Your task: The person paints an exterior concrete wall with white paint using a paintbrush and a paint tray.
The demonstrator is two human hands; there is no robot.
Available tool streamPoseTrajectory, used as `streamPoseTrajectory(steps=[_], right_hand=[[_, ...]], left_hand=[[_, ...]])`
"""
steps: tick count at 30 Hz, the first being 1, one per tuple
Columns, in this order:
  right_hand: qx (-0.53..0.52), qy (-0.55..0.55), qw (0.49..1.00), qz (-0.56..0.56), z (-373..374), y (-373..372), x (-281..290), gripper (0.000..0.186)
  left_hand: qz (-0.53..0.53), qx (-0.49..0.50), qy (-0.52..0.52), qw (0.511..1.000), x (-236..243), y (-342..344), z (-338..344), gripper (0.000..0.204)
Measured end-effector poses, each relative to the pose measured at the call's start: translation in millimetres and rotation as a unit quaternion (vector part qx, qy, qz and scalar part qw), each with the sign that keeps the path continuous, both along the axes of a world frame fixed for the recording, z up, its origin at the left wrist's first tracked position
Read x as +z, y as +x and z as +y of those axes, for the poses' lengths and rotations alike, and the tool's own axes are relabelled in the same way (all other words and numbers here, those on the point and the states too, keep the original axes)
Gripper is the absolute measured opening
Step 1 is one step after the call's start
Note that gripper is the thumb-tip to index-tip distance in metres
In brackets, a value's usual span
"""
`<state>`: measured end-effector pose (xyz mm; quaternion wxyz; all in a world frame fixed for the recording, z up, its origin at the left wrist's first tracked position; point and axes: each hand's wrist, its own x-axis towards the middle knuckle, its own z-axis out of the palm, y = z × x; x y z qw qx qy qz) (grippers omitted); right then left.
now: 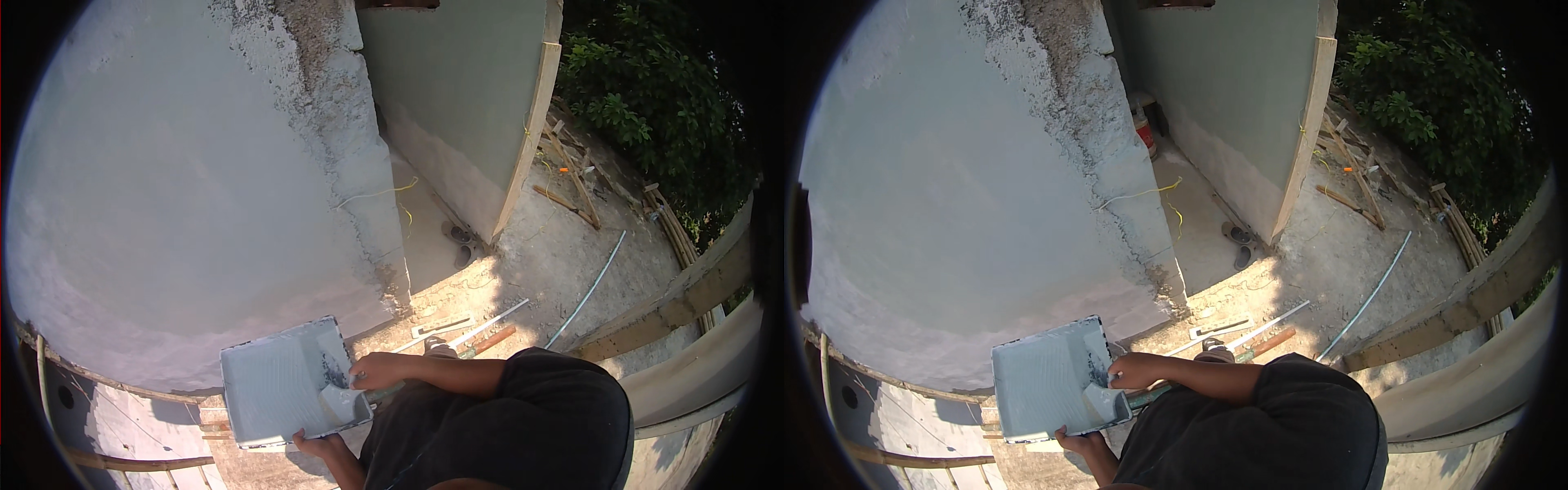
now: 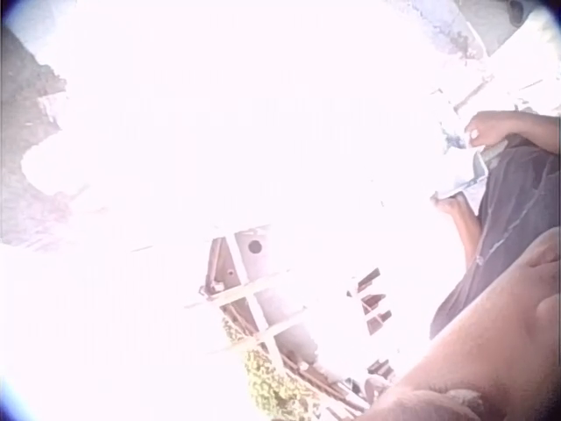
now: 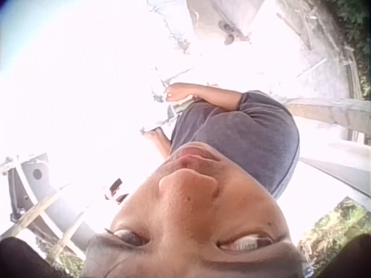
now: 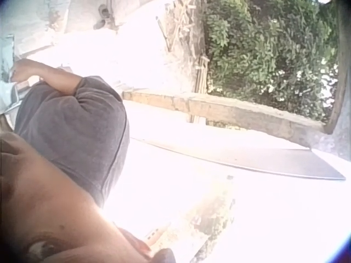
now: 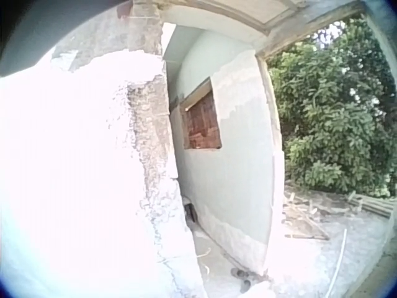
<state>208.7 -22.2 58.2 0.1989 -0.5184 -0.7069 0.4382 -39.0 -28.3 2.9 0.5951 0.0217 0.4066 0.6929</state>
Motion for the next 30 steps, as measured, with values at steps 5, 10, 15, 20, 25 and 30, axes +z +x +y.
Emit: streamPoseTrajectory(steps=[5, 10, 15, 20, 25, 30], right_hand=[[-0.094, 0.008, 0.994, 0.054, 4.4, 28.8, 17.1, 0.035], [-0.121, 0.030, 0.992, 0.012, 5.4, 24.0, 1.6, 0.034], [-0.053, 0.013, 0.999, -0.002, -9.9, 0.2, 3.8, 0.040], [-0.040, -0.024, 0.998, 0.038, 1.5, 10.3, 9.8, 0.040], [-0.097, -0.001, 0.995, 0.005, 5.9, 7.3, 22.3, 0.039], [-0.005, 0.011, 1.000, 0.012, -0.7, -15.5, -2.5, 0.041]], left_hand=[[-0.012, -0.006, 0.000, 1.000, 2.1, 3.1, -2.8, 0.069], [-0.023, -0.043, 0.008, 0.999, 0.0, 5.2, -4.4, 0.071], [-0.012, -0.025, 0.001, 1.000, -4.8, 1.5, -1.4, 0.071], [-0.016, -0.004, 0.012, 1.000, -9.6, -5.7, -5.0, 0.071], [-0.024, -0.031, 0.023, 0.999, 0.6, -2.3, -10.2, 0.075], [-0.001, -0.008, 0.021, 1.000, -0.6, -7.7, -6.3, 0.076]])
